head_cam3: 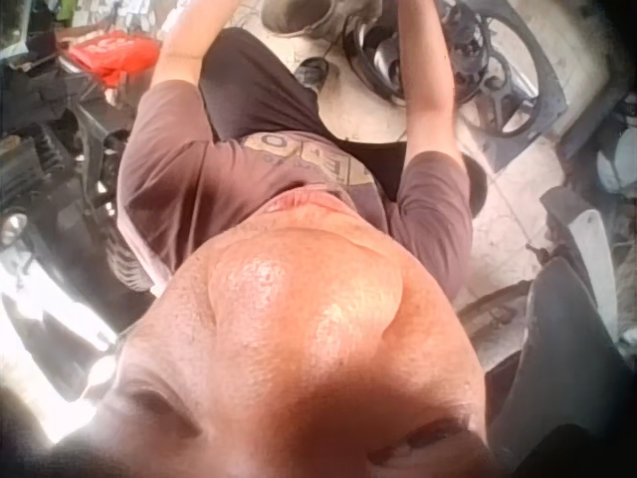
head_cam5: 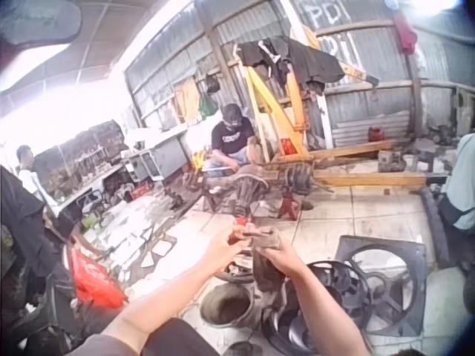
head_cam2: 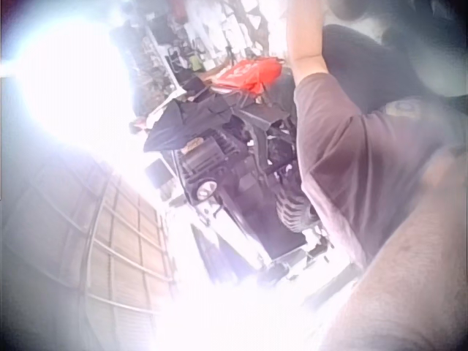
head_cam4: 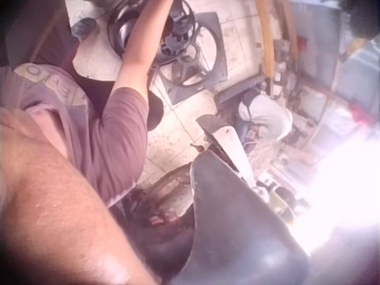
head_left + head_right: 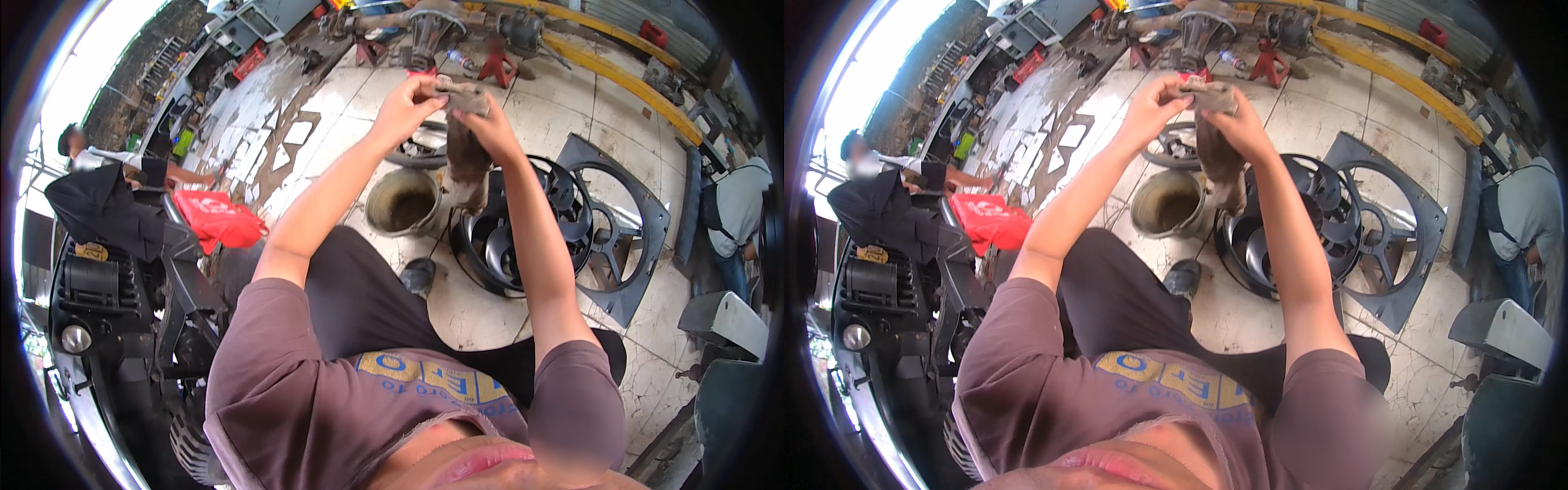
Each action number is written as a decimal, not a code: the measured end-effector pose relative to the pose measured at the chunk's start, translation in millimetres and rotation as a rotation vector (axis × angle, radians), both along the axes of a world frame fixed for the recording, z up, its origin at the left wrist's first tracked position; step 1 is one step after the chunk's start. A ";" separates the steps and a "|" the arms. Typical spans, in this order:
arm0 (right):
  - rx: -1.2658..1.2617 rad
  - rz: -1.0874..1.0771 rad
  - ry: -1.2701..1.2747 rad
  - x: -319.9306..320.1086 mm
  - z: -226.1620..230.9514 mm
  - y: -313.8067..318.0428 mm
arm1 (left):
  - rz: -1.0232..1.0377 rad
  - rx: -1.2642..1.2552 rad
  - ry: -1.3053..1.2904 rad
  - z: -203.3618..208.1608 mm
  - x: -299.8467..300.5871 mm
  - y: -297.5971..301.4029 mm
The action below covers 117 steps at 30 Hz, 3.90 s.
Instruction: The person sits on the floor and scrubs the blades of a black car cooling fan with a metal scraper and a cloth. They repeatedly dip the cloth into a bucket of liquid and wipe the fan blades and housing.
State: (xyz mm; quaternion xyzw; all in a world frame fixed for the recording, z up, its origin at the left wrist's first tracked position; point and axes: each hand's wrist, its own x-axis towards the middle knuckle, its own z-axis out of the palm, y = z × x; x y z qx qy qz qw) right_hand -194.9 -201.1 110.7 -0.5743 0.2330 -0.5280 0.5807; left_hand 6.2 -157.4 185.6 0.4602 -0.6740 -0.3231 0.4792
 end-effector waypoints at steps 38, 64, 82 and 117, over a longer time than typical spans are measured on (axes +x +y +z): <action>0.049 -0.002 0.886 126.4 -202.1 100.7 | 0.321 0.267 -0.399 -274.4 226.3 116.4; -0.167 -0.086 0.975 124.0 -283.5 91.8 | -0.412 1.222 -0.642 -223.9 229.5 -0.9; -0.116 -0.020 1.464 140.0 -301.9 96.1 | 0.219 1.218 -1.086 -241.0 141.6 25.5; 0.271 0.220 0.646 116.2 -196.2 41.5 | 0.885 0.986 0.098 -333.7 155.7 118.7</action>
